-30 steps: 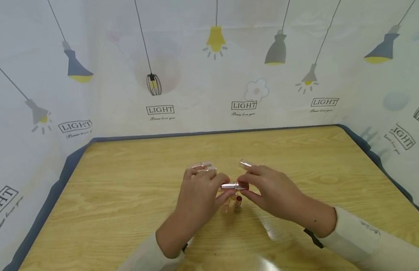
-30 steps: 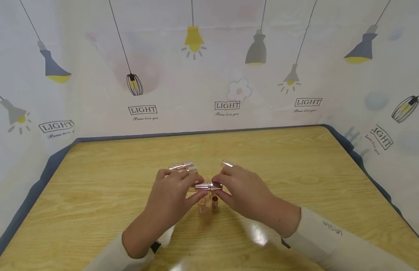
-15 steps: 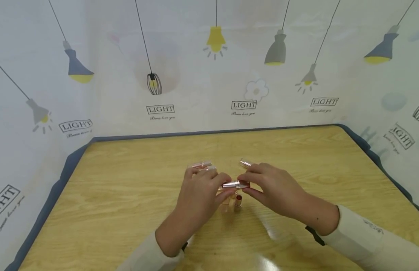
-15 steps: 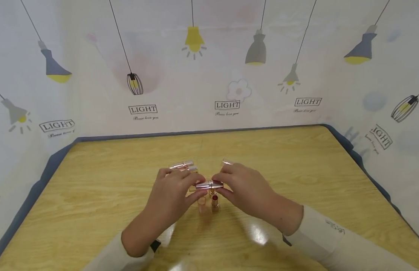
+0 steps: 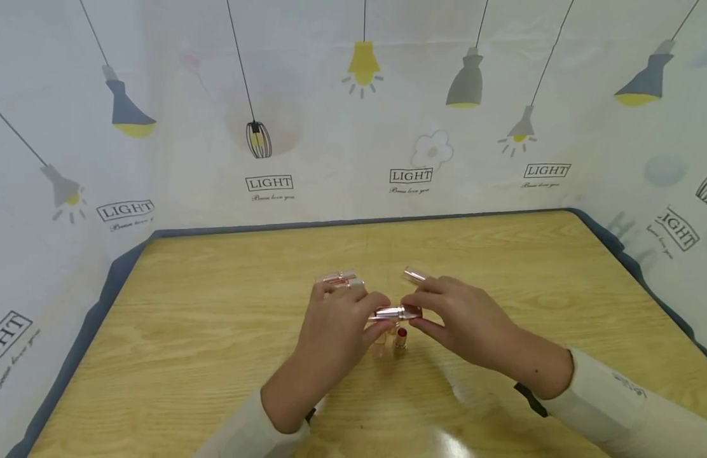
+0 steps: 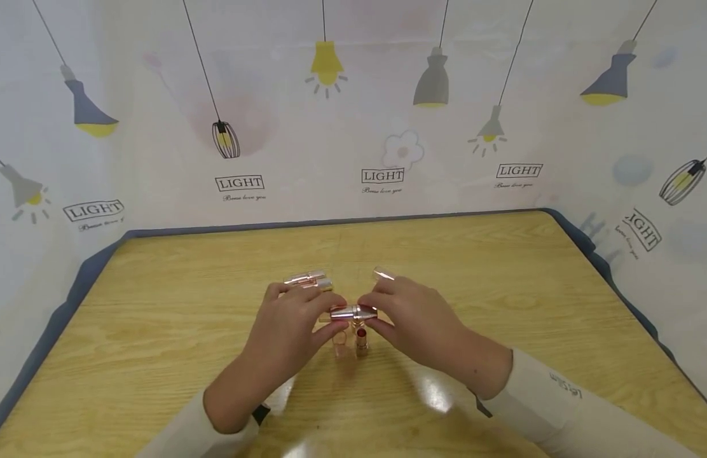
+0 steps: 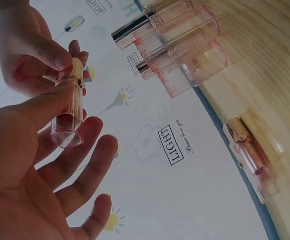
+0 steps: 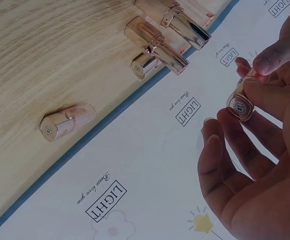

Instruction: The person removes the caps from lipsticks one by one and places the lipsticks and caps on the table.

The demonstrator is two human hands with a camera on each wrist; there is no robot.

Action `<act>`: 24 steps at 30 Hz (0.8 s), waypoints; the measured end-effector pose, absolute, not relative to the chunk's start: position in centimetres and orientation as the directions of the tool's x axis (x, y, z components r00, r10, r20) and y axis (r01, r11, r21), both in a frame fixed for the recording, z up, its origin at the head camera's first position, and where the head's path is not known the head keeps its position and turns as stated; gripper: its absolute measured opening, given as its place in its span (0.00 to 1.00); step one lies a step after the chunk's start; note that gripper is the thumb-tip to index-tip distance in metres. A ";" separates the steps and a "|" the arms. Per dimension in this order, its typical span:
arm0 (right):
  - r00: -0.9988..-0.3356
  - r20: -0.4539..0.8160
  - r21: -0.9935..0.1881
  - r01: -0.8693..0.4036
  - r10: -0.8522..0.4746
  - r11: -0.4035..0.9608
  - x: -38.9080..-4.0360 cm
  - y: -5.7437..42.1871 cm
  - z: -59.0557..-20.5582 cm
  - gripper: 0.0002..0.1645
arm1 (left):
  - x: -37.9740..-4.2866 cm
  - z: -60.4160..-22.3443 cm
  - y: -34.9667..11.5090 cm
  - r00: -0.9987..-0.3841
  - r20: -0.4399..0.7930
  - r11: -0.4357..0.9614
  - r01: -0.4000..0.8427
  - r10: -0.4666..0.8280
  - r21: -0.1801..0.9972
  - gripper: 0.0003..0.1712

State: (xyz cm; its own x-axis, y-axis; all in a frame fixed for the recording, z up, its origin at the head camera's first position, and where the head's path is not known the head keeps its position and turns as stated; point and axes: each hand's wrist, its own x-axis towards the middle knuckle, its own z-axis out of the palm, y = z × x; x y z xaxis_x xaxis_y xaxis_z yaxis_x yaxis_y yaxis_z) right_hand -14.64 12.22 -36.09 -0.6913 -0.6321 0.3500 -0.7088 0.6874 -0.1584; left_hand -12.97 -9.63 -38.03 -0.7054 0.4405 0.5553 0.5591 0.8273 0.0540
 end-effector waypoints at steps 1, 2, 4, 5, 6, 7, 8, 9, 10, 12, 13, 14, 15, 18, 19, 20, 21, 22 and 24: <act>-0.693 0.347 -0.163 -0.708 -0.631 0.688 -14.6 12.2 -36.1 0.13 | -13.0 -38.0 -9.7 -0.708 0.551 0.828 0.559 0.441 0.055 0.15; -0.695 0.343 -0.165 -0.707 -0.632 0.688 -14.6 12.2 -36.1 0.13 | -12.9 -38.0 -9.7 -0.711 0.546 0.828 0.557 0.442 0.055 0.16; -0.697 0.336 -0.169 -0.706 -0.633 0.688 -14.6 12.2 -36.1 0.13 | -12.9 -38.0 -9.7 -0.720 0.534 0.829 0.556 0.443 0.063 0.16; -0.698 0.333 -0.169 -0.705 -0.634 0.688 -14.5 12.1 -36.1 0.13 | -12.8 -38.0 -9.7 -0.723 0.530 0.828 0.556 0.443 0.067 0.16; -0.699 0.330 -0.167 -0.705 -0.635 0.689 -14.5 12.1 -36.2 0.12 | -12.8 -38.0 -9.7 -0.726 0.527 0.828 0.556 0.442 0.071 0.16; -0.700 0.328 -0.165 -0.704 -0.635 0.691 -14.5 12.1 -36.2 0.12 | -12.8 -38.0 -9.7 -0.727 0.525 0.828 0.556 0.442 0.073 0.16; -0.701 0.326 -0.162 -0.702 -0.634 0.693 -14.4 12.1 -36.2 0.12 | -12.8 -38.0 -9.7 -0.728 0.524 0.828 0.555 0.441 0.075 0.16; -0.703 0.325 -0.161 -0.701 -0.633 0.695 -14.4 12.1 -36.2 0.12 | -12.8 -38.0 -9.7 -0.728 0.524 0.828 0.556 0.441 0.075 0.16; -0.705 0.323 -0.159 -0.699 -0.632 0.697 -14.4 12.1 -36.2 0.12 | -12.8 -37.9 -9.7 -0.727 0.525 0.828 0.556 0.442 0.073 0.16; -0.709 0.320 -0.158 -0.694 -0.629 0.702 -14.4 12.1 -36.2 0.11 | -12.8 -37.9 -9.6 -0.726 0.527 0.829 0.555 0.443 0.068 0.17; -0.711 0.318 -0.162 -0.693 -0.628 0.702 -14.4 12.1 -36.2 0.11 | -12.8 -37.9 -9.6 -0.725 0.527 0.830 0.554 0.443 0.065 0.17; -0.711 0.317 -0.164 -0.693 -0.628 0.702 -14.3 12.1 -36.2 0.11 | -12.8 -37.9 -9.6 -0.727 0.524 0.832 0.552 0.443 0.062 0.17; -0.710 0.315 -0.167 -0.694 -0.629 0.700 -14.3 12.1 -36.2 0.12 | -12.8 -37.9 -9.6 -0.729 0.522 0.833 0.550 0.444 0.059 0.16; -0.711 0.314 -0.169 -0.694 -0.629 0.700 -14.3 12.1 -36.2 0.12 | -12.7 -38.0 -9.7 -0.733 0.515 0.831 0.552 0.444 0.068 0.16; -0.711 0.314 -0.164 -0.693 -0.629 0.702 -14.3 12.1 -36.2 0.12 | -12.8 -38.0 -9.7 -0.735 0.515 0.832 0.550 0.442 0.070 0.16; -0.713 0.314 -0.160 -0.691 -0.627 0.705 -14.3 12.1 -36.3 0.12 | -12.8 -38.0 -9.7 -0.736 0.516 0.834 0.548 0.439 0.071 0.16; -0.715 0.314 -0.156 -0.688 -0.625 0.709 -14.3 12.1 -36.3 0.13 | -12.8 -38.0 -9.7 -0.737 0.518 0.836 0.544 0.435 0.071 0.16; -0.717 0.316 -0.151 -0.685 -0.622 0.713 -14.3 12.2 -36.3 0.13 | -12.9 -37.9 -9.7 -0.738 0.519 0.838 0.541 0.432 0.072 0.16; -0.721 0.318 -0.145 -0.678 -0.615 0.721 -14.3 12.2 -36.3 0.13 | -12.9 -37.8 -9.8 -0.741 0.518 0.844 0.533 0.427 0.067 0.15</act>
